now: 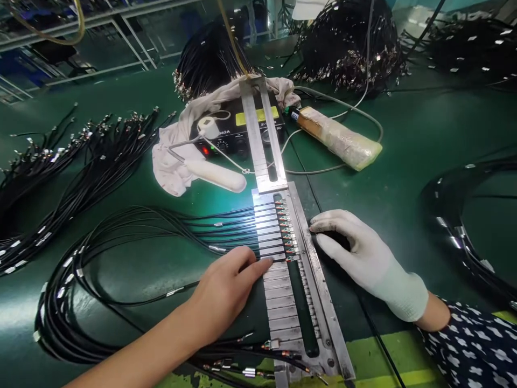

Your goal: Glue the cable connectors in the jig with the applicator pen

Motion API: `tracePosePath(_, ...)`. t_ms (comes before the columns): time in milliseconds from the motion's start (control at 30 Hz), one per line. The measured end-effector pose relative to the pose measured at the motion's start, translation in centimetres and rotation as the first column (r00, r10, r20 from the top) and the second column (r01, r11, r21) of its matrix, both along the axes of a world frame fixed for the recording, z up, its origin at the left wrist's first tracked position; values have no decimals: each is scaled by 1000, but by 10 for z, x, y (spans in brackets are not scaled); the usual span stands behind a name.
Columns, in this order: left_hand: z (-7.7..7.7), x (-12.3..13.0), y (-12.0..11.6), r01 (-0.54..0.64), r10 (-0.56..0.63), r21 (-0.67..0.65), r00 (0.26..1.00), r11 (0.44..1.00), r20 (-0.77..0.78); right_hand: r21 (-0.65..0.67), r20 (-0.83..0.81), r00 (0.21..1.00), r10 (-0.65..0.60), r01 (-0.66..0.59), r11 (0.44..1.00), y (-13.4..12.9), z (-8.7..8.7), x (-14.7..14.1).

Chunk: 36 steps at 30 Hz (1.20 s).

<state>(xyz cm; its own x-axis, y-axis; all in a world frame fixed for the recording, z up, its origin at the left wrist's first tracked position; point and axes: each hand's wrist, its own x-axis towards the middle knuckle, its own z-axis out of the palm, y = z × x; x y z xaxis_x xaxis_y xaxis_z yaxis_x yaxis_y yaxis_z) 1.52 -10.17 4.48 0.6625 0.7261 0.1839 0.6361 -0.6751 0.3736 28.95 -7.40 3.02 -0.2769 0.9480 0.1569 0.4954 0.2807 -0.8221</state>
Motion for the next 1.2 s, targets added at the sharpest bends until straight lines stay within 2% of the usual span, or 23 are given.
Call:
tracePosePath(200,4,-2,6,44,-44,-41,999,998,12,14,1,1000,7,-7,1000,1,-3,1)
tracePosePath(367,11,0,5,75,-71,87,996,993,-55,38,-5,1000,14,-13,999,2,-1,0)
tracePosePath(433,11,1,4,71,-64,100,995,992,-71,36,-11,1000,9,-9,999,3,1,-1)
tracePosePath(600,2,-1,7,104,-101,-35,993,994,67,5,-14,1000,1,0,1000,2,1,-1)
tracePosePath(733,-2,-2,8,91,-63,-185,987,979,150,-1,11,1000,1,-1,1000,0,1,0)
tracePosePath(800,0,-3,4,56,-43,-119,993,991,109,1,16,1000,3,-3,1000,0,1,1)
tracePosePath(900,0,-5,-5,7,-5,43,999,999,-37,0,17,1000,13,-13,1000,1,1,1)
tracePosePath(967,-2,-6,-11,15,-5,64,990,998,-142,8,25,1000,17,-18,1000,2,1,1)
tracePosePath(1100,2,-5,-13,5,-12,-31,975,1000,-224,55,44,999,22,-24,998,3,0,1)
tracePosePath(1200,26,-13,-15,-35,7,-259,994,965,-111,62,54,998,19,-22,998,1,-1,2)
